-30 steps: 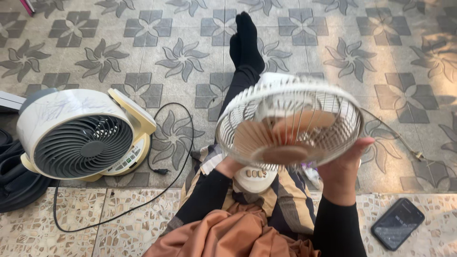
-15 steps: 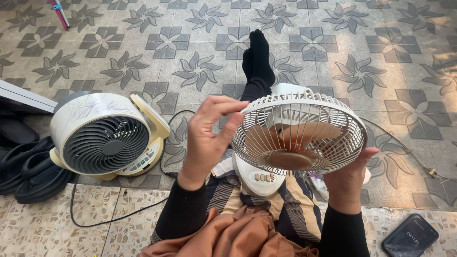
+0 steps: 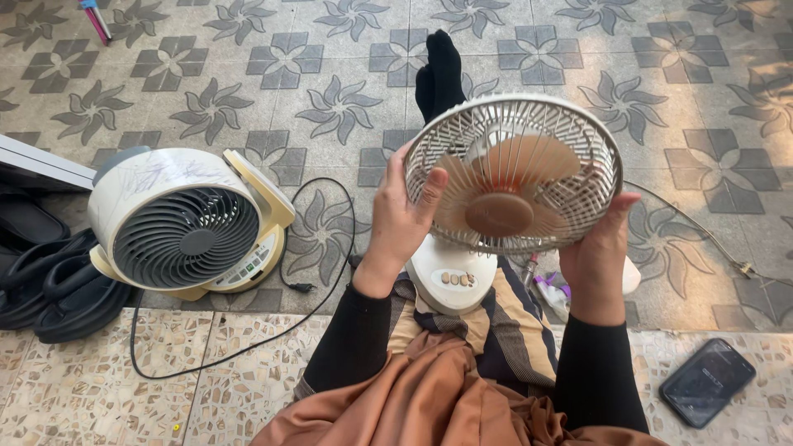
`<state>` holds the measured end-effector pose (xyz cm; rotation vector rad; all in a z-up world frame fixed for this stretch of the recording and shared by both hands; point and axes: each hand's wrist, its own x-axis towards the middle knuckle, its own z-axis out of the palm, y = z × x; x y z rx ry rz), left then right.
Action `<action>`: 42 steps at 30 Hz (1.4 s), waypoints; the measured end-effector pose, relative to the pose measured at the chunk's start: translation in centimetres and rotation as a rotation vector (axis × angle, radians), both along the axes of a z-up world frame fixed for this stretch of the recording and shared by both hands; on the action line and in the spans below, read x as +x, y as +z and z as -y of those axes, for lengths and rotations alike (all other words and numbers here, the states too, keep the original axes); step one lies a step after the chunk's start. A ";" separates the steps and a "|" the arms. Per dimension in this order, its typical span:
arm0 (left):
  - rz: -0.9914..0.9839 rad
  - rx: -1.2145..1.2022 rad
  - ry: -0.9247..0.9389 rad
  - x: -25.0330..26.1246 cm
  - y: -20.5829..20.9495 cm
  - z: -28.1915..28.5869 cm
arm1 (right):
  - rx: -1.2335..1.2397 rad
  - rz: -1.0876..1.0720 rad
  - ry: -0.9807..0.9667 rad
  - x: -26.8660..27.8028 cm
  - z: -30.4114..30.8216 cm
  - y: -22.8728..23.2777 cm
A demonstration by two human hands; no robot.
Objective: The person sits on the floor and disassembles a small white electric fan. They remove the front grille, use a screwdriver to loosen screws on the rear housing, and detach the motor unit from the base. The fan blades are exposed during the process.
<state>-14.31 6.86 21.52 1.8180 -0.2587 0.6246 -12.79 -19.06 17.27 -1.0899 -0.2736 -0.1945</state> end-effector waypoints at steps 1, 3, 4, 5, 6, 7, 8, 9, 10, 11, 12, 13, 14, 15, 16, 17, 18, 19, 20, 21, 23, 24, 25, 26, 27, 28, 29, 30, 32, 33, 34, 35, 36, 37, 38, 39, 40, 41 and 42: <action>-0.008 -0.047 -0.026 0.0 -1.0 0.4 | 0.011 -0.026 -0.007 0.3 0.1 -0.1; -0.020 -0.139 -0.075 -0.6 -2.3 1.1 | 0.029 -0.071 -0.010 0.4 0.4 -0.3; -0.019 -0.166 -0.100 -0.8 -2.5 1.2 | 0.036 -0.090 -0.006 0.3 0.6 -0.2; -0.019 -0.190 -0.123 -0.9 -2.7 1.1 | 0.045 -0.109 -0.003 0.2 0.6 -0.1; -0.018 -0.214 -0.147 -1.0 -2.8 1.0 | 0.028 -0.105 0.024 0.0 0.5 0.2; -0.025 -0.239 -0.158 -1.3 -2.9 0.9 | 0.009 -0.101 0.051 -0.2 0.5 0.5; -0.032 -0.265 -0.170 -1.5 -3.0 0.7 | -0.010 -0.097 0.078 -0.5 0.4 0.9; -0.038 -0.289 -0.181 -1.6 -3.2 0.3 | -0.012 -0.104 0.104 -0.7 0.2 1.4; -0.065 -0.306 -0.161 -1.5 -3.4 0.1 | -0.014 -0.111 0.129 -0.8 -0.1 1.9; -0.102 -0.323 -0.140 -1.6 -3.8 -0.1 | -0.015 -0.128 0.154 -1.1 -0.4 2.1; -0.138 -0.339 -0.119 -1.6 -4.2 -0.4 | -0.034 -0.078 0.145 -1.1 -1.0 2.2; -0.168 -0.431 -0.157 -1.7 -4.6 -0.7 | -0.055 -0.029 0.141 -0.8 -1.9 2.1; -0.196 -0.523 -0.195 -1.6 -5.0 -1.2 | -0.076 0.019 0.137 -0.5 -2.4 2.1; -0.217 -0.613 -0.231 -1.3 -5.2 -1.5 | -0.072 0.011 0.111 0.0 -2.8 2.0; -0.172 -0.599 -0.235 -1.2 -5.5 -1.8 | -0.067 0.003 0.085 0.5 -3.2 1.7; -0.129 -0.585 -0.233 -1.3 -5.9 -2.0 | -0.063 -0.009 0.063 1.0 -3.6 1.2; -0.086 -0.571 -0.232 -1.2 -6.4 -2.2 | -0.032 0.011 0.092 1.9 -4.0 0.6; -0.075 -0.536 -0.214 -1.0 -7.0 -2.6 | 0.003 0.022 0.112 2.5 -4.3 -0.1; -0.064 -0.500 -0.197 -0.3 -7.4 -3.2 | 0.040 0.032 0.132 3.0 -4.5 -0.8; -0.048 -0.467 -0.181 0.4 -8.0 -3.5 | 0.027 0.040 0.140 3.3 -4.6 -1.4; -0.081 -0.457 -0.196 2.0 -9.4 -4.3 | -0.001 0.062 0.158 4.0 -5.1 -2.6; -0.095 -0.453 -0.203 2.7 -10.3 -4.5 | -0.008 0.046 0.174 4.3 -5.1 -3.2; -0.108 -0.436 -0.183 3.1 -11.6 -4.7 | -0.011 0.028 0.184 4.4 -5.0 -4.0; -0.121 -0.419 -0.162 3.4 -13.0 -4.6 | -0.014 0.011 0.194 4.7 -5.0 -5.1; -0.145 -0.406 -0.143 3.3 -14.7 -4.4 | -0.012 -0.024 0.197 4.7 -4.8 -6.6; -0.182 -0.419 -0.147 3.1 -16.3 -4.3 | -0.010 -0.060 0.200 4.8 -4.7 -8.1; -0.212 -0.432 -0.148 3.0 -17.7 -4.2 | -0.009 -0.090 0.205 5.1 -4.6 -9.5; -0.242 -0.446 -0.149 3.1 -18.8 -4.1 | 0.011 -0.105 0.186 5.4 -4.5 -10.8; -0.271 -0.465 -0.182 3.0 -20.3 -4.0 | 0.047 -0.143 0.158 5.5 -4.3 -12.9; -0.285 -0.470 -0.196 2.8 -20.5 -4.0 | 0.038 -0.167 0.151 5.7 -4.1 -13.4; -0.233 -0.337 -0.081 2.9 -20.5 -3.9 | 0.029 -0.191 0.144 6.0 -3.7 -13.5; -0.174 -0.201 0.028 3.5 -20.0 -3.9 | 0.019 -0.208 0.135 6.3 -3.6 -13.4; -0.116 -0.064 0.135 3.8 -19.4 -3.8 | 0.007 -0.204 0.132 6.1 -3.9 -13.4; -0.052 -0.045 0.187 3.8 -18.7 -3.5 | -0.006 -0.194 0.125 5.9 -4.0 -13.3; 0.012 -0.025 0.239 3.6 -17.9 -3.2 | -0.019 -0.183 0.118 5.7 -4.2 -13.1; 0.070 -0.008 0.289 3.3 -17.2 -2.9 | -0.034 -0.165 0.116 5.5 -4.2 -13.0; 0.049 -0.041 0.323 3.1 -16.7 -2.8 | -0.048 -0.146 0.114 5.4 -4.3 -12.8; 0.030 -0.075 0.356 3.0 -16.2 -2.8 | -0.063 -0.124 0.111 5.3 -4.3 -12.6; 0.011 -0.108 0.389 2.9 -15.9 -2.8 | -0.073 -0.136 0.115 5.1 -4.2 -12.3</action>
